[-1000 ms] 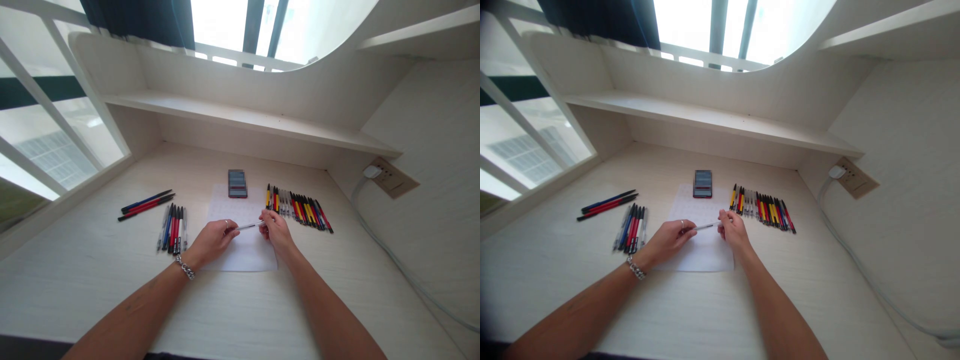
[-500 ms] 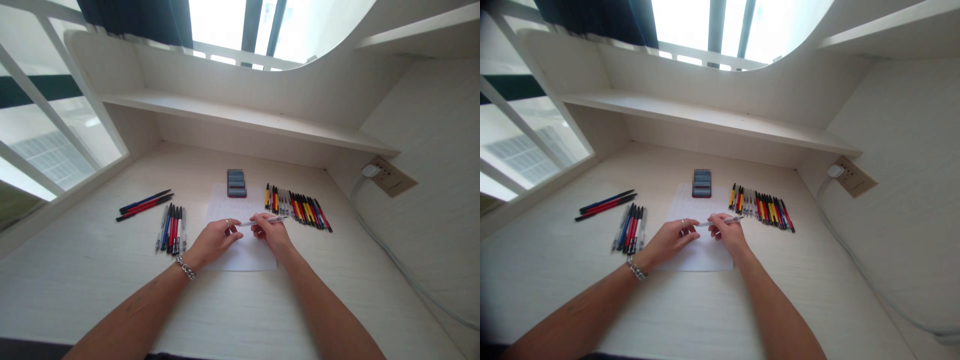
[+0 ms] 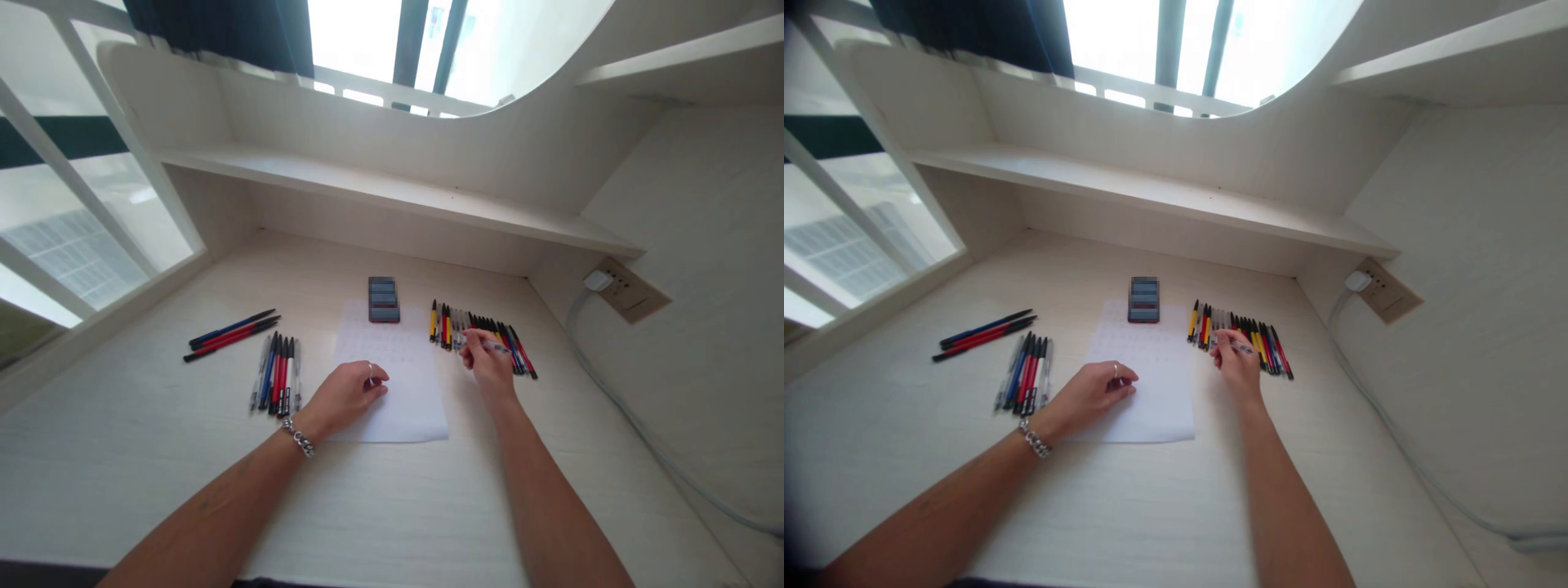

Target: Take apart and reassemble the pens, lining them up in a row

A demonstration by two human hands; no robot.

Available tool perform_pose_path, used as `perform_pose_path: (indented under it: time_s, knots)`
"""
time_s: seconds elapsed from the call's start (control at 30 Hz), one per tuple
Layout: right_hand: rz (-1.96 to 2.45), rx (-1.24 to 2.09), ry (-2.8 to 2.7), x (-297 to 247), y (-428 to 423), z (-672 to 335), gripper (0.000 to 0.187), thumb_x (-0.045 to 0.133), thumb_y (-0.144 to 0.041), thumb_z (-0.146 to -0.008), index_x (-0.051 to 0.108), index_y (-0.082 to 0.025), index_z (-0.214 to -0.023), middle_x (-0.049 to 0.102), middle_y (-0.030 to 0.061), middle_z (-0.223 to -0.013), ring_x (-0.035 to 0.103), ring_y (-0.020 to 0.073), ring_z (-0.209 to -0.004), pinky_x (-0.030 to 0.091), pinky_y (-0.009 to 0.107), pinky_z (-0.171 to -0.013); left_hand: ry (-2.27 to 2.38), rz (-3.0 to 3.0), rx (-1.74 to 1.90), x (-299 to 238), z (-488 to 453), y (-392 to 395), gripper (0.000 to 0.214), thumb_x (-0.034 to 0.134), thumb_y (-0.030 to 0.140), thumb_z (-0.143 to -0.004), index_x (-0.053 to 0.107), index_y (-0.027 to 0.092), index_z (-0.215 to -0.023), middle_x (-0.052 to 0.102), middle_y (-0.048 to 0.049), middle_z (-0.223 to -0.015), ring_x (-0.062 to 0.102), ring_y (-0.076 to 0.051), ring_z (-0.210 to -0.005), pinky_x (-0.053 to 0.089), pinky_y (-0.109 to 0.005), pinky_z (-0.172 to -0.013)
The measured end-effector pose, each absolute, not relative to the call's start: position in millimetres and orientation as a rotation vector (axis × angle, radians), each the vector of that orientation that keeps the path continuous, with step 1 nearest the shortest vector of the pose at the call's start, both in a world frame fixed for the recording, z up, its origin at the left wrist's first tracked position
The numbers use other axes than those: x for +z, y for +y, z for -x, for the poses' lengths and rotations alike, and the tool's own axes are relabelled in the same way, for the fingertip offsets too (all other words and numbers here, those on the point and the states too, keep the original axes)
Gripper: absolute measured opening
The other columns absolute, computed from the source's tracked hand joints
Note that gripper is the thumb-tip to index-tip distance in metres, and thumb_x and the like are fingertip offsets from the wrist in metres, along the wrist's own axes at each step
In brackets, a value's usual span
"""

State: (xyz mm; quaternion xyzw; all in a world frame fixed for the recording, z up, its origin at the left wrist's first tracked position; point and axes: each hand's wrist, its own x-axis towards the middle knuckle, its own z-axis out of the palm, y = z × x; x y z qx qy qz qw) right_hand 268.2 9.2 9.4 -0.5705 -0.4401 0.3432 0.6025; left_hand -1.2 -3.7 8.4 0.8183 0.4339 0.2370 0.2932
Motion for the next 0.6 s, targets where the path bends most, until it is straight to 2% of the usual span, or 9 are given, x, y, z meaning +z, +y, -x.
perform_pose_path:
  time_s: [0.07,0.13,0.2,0.27,0.33,0.4,0.5,0.6]
  knots:
    - [1.353,0.684,-1.069,16.7,5.2,-291.8,0.035,0.068,-0.044,-0.070,0.063,-0.019,-0.094,0.062,0.0014,-0.066,0.051,0.0106,-0.051,0.039,0.022,-0.045,1.150,-2.183,0.637,7.8,1.7,-3.4,0.020,0.055,0.027,-0.081,0.067,0.021,-0.095,0.068,-0.0034,-0.088,0.060,-0.016,-0.077,0.047,-0.026,-0.072]
    - [1.352,0.729,-1.170,25.5,-2.4,-315.6,0.052,0.073,-0.033,-0.063,0.059,-0.022,-0.112,0.065,0.0069,-0.096,0.060,0.0153,-0.071,0.047,0.025,-0.054,1.151,-2.194,0.639,6.8,2.0,-3.0,0.020,0.054,0.027,-0.081,0.067,0.021,-0.095,0.068,-0.0034,-0.089,0.061,-0.016,-0.079,0.046,-0.026,-0.072]
    - [1.323,0.853,-1.189,33.6,-11.7,-336.8,0.070,0.075,-0.024,-0.056,0.053,-0.028,-0.122,0.055,0.0091,-0.124,0.062,0.0198,-0.085,0.050,0.029,-0.061,1.154,-2.201,0.637,5.8,2.1,-2.6,0.021,0.054,0.027,-0.081,0.067,0.021,-0.095,0.068,-0.0035,-0.089,0.061,-0.016,-0.079,0.046,-0.026,-0.072]
    - [1.326,0.878,-1.152,38.6,-19.1,-354.4,0.072,0.072,-0.020,-0.055,0.052,-0.030,-0.124,0.047,0.0089,-0.134,0.062,0.0220,-0.092,0.052,0.031,-0.065,1.152,-2.206,0.627,5.3,2.1,-2.2,0.021,0.054,0.028,-0.081,0.067,0.021,-0.096,0.068,-0.0034,-0.087,0.060,-0.016,-0.077,0.046,-0.027,-0.072]
    - [1.333,0.882,-1.051,39.3,-21.4,-369.3,0.063,0.068,-0.022,-0.060,0.055,-0.028,-0.121,0.051,0.0095,-0.129,0.063,0.0215,-0.089,0.052,0.032,-0.066,1.150,-2.212,0.621,5.5,1.9,-1.9,0.022,0.054,0.028,-0.081,0.067,0.021,-0.097,0.068,-0.0032,-0.086,0.060,-0.016,-0.076,0.046,-0.027,-0.072]
    - [1.380,0.840,-0.920,36.4,-17.4,-383.2,0.050,0.063,-0.025,-0.065,0.060,-0.023,-0.114,0.060,0.0106,-0.116,0.064,0.0187,-0.077,0.053,0.033,-0.063,1.146,-2.220,0.616,6.3,1.5,-1.9,0.022,0.053,0.028,-0.081,0.067,0.022,-0.096,0.068,-0.0030,-0.087,0.060,-0.016,-0.077,0.046,-0.027,-0.072]
    - [1.620,0.634,-0.837,29.8,-3.6,-404.1,0.042,0.056,-0.023,-0.063,0.065,-0.017,-0.104,0.066,0.0105,-0.094,0.058,0.0132,-0.056,0.049,0.028,-0.050,1.142,-2.223,0.606,7.5,1.1,-2.0,0.022,0.053,0.028,-0.082,0.068,0.021,-0.096,0.068,-0.0034,-0.088,0.060,-0.016,-0.078,0.046,-0.027,-0.073]
    - [1.770,0.516,-0.858,24.7,9.4,-424.3,0.033,0.049,-0.022,-0.062,0.067,-0.012,-0.088,0.065,0.0106,-0.079,0.054,0.0114,-0.051,0.045,0.024,-0.045,1.144,-2.204,0.601,7.5,1.1,-1.9,0.023,0.052,0.029,-0.082,0.067,0.021,-0.097,0.068,-0.0038,-0.090,0.061,-0.016,-0.079,0.046,-0.027,-0.075]
